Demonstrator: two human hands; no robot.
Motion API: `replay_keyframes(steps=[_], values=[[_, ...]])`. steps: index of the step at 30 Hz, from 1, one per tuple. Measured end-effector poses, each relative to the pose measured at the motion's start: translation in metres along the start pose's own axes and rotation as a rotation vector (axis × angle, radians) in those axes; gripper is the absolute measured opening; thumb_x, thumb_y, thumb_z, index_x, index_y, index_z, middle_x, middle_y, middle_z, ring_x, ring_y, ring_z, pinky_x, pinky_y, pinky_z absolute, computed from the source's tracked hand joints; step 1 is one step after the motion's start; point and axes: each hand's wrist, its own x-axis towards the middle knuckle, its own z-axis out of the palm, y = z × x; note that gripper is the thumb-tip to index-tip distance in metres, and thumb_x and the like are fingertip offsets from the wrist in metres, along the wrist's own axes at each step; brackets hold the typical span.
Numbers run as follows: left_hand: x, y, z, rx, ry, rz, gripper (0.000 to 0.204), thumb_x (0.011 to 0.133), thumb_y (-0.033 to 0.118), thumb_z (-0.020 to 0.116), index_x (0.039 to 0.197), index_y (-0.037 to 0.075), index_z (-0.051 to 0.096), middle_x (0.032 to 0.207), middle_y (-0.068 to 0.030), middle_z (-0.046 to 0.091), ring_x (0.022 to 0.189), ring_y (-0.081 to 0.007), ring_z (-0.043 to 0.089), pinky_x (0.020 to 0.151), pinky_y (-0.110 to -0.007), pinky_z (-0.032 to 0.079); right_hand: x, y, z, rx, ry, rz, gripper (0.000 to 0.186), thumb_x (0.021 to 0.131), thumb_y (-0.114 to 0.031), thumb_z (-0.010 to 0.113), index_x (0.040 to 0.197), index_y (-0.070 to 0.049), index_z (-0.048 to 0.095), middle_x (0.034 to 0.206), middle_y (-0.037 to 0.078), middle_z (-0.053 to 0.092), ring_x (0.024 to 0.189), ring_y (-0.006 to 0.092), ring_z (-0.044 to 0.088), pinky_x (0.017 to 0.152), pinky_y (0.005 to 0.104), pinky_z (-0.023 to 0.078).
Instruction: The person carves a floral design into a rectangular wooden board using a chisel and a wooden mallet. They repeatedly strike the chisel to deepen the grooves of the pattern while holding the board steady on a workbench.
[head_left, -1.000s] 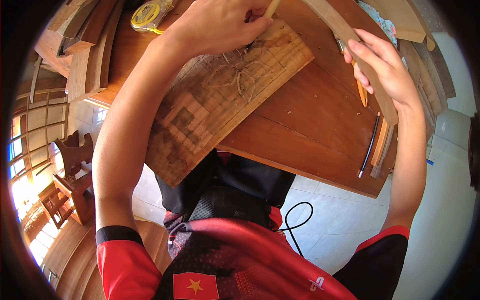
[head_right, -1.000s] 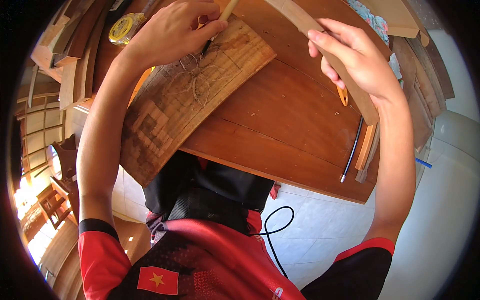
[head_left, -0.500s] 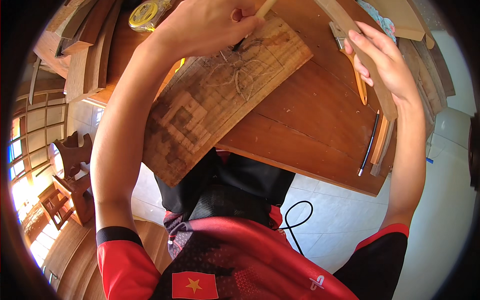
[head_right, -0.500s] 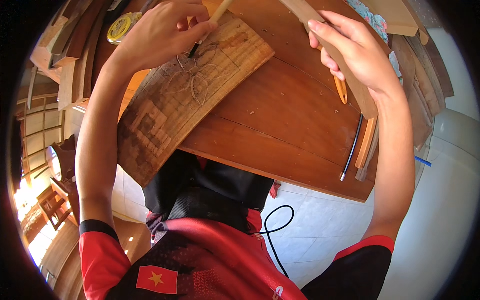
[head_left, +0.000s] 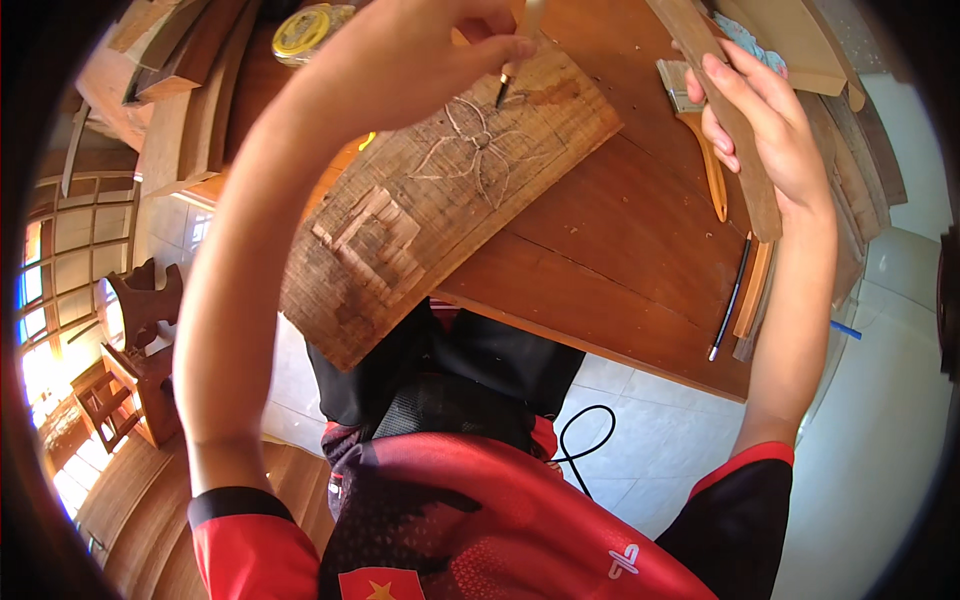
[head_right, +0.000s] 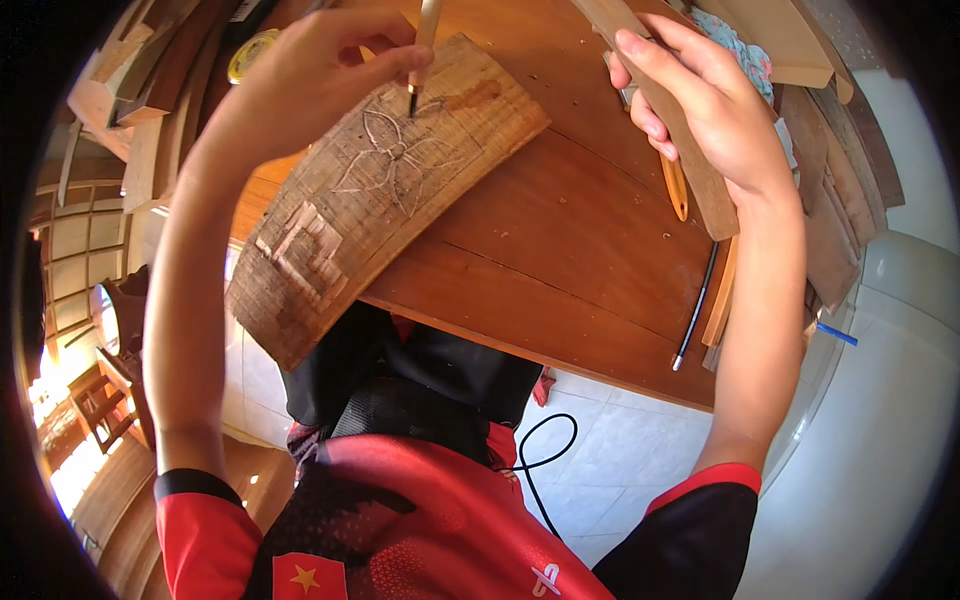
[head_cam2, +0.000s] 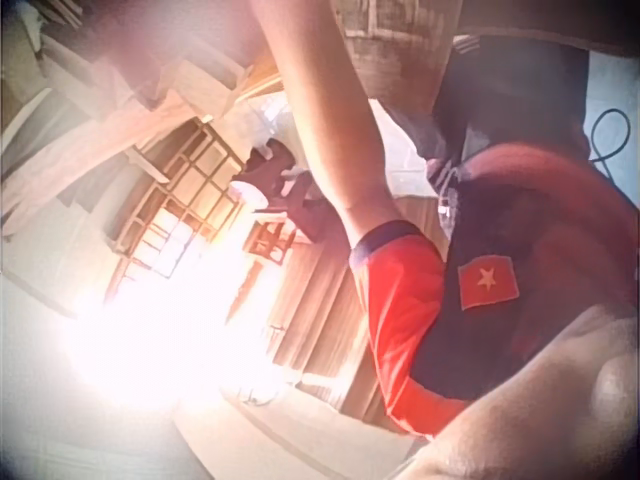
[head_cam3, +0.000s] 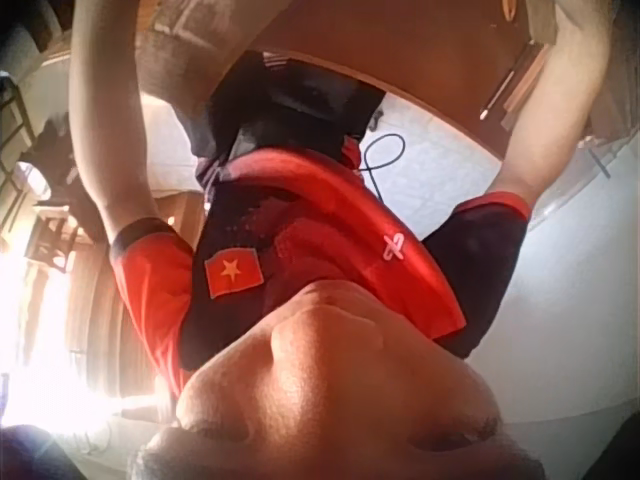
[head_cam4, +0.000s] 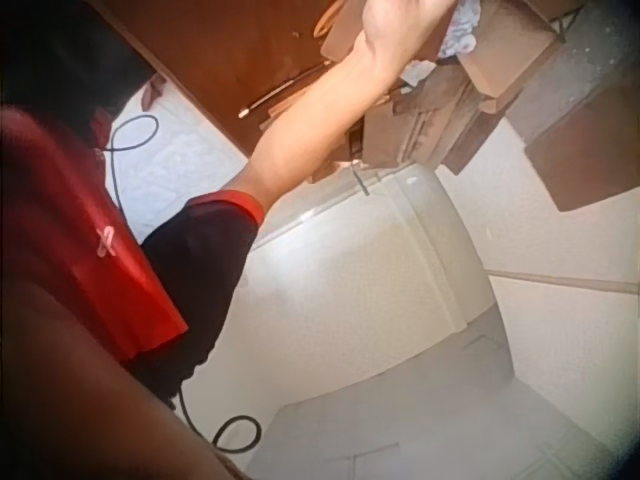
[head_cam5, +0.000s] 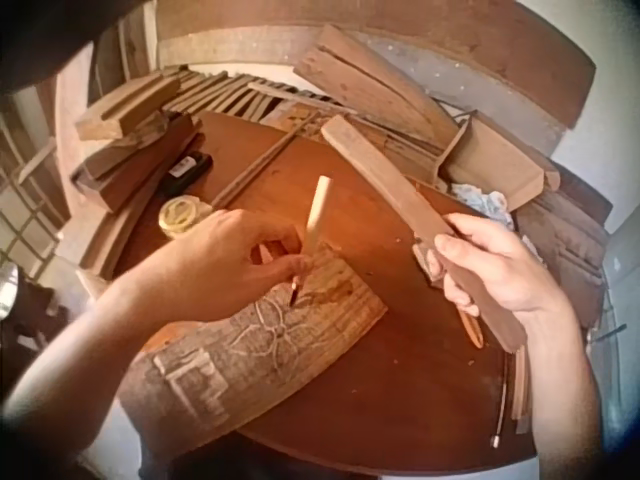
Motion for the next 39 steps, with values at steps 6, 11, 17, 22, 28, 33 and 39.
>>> replay_keyframes(steps=[6, 11, 17, 22, 28, 33, 39], values=[[-0.015, -0.014, 0.025, -0.186, 0.152, -0.063, 0.035, 0.102, 0.031, 0.067, 0.119, 0.001, 0.067, 0.092, -0.0044, 0.068, 0.076, -0.0098, 0.060, 0.068, -0.031, 0.051, 0.011, -0.006, 0.016, 0.047, -0.006, -0.028, 0.037, 0.108, -0.033, 0.054, 0.129, -0.003, 0.059, 0.095, 0.002, 0.058, 0.058, 0.0054, 0.045, 0.047, 0.0206, 0.037], [-0.011, -0.025, 0.032, -0.241, 0.227, 0.014, 0.035, 0.102, 0.030, 0.067, 0.121, 0.001, 0.067, 0.097, -0.0037, 0.070, 0.084, -0.0098, 0.064, 0.075, -0.030, 0.053, 0.017, -0.004, 0.024, 0.035, -0.092, -0.089, 0.034, 0.108, -0.034, 0.056, 0.123, -0.004, 0.061, 0.091, 0.001, 0.059, 0.058, 0.0044, 0.048, 0.047, 0.0210, 0.038], [-0.008, -0.029, 0.027, -0.222, 0.180, 0.001, 0.032, 0.102, 0.029, 0.068, 0.119, 0.002, 0.069, 0.101, -0.0034, 0.072, 0.083, -0.0096, 0.064, 0.078, -0.029, 0.053, 0.019, 0.003, 0.020, 0.037, -0.113, -0.068, 0.034, 0.107, -0.031, 0.059, 0.124, -0.001, 0.062, 0.091, 0.002, 0.061, 0.059, 0.0061, 0.051, 0.046, 0.0228, 0.039], [-0.008, -0.025, 0.029, -0.181, 0.184, -0.001, 0.032, 0.101, 0.029, 0.068, 0.118, 0.002, 0.069, 0.097, -0.0018, 0.072, 0.080, -0.0083, 0.064, 0.077, -0.028, 0.052, 0.013, 0.008, 0.011, 0.019, -0.095, -0.039, 0.037, 0.106, -0.032, 0.060, 0.126, -0.001, 0.062, 0.090, 0.001, 0.060, 0.057, 0.0061, 0.050, 0.046, 0.0226, 0.039], [-0.006, -0.018, 0.029, -0.247, 0.151, -0.020, 0.028, 0.101, 0.027, 0.066, 0.113, 0.001, 0.069, 0.089, -0.0055, 0.069, 0.077, -0.0136, 0.062, 0.073, -0.030, 0.050, 0.011, 0.008, 0.009, 0.003, -0.107, -0.018, 0.036, 0.106, -0.032, 0.059, 0.125, -0.001, 0.062, 0.090, 0.001, 0.060, 0.058, 0.0060, 0.051, 0.046, 0.0223, 0.039], [-0.004, -0.010, 0.021, -0.203, 0.151, 0.032, 0.027, 0.102, 0.022, 0.064, 0.116, -0.001, 0.066, 0.088, -0.0185, 0.075, 0.075, -0.0290, 0.071, 0.069, -0.041, 0.053, 0.014, 0.007, 0.007, -0.012, -0.048, -0.043, 0.032, 0.107, -0.031, 0.059, 0.121, -0.002, 0.062, 0.091, 0.001, 0.059, 0.058, 0.0055, 0.050, 0.046, 0.0213, 0.039], [-0.003, -0.008, 0.023, -0.079, 0.113, -0.071, 0.027, 0.101, 0.023, 0.064, 0.113, 0.000, 0.069, 0.085, -0.0190, 0.073, 0.076, -0.0319, 0.071, 0.069, -0.042, 0.053, 0.014, -0.001, 0.001, -0.140, -0.070, 0.027, 0.036, 0.108, -0.031, 0.055, 0.129, -0.001, 0.058, 0.096, 0.003, 0.058, 0.058, 0.0054, 0.046, 0.046, 0.0203, 0.037]])
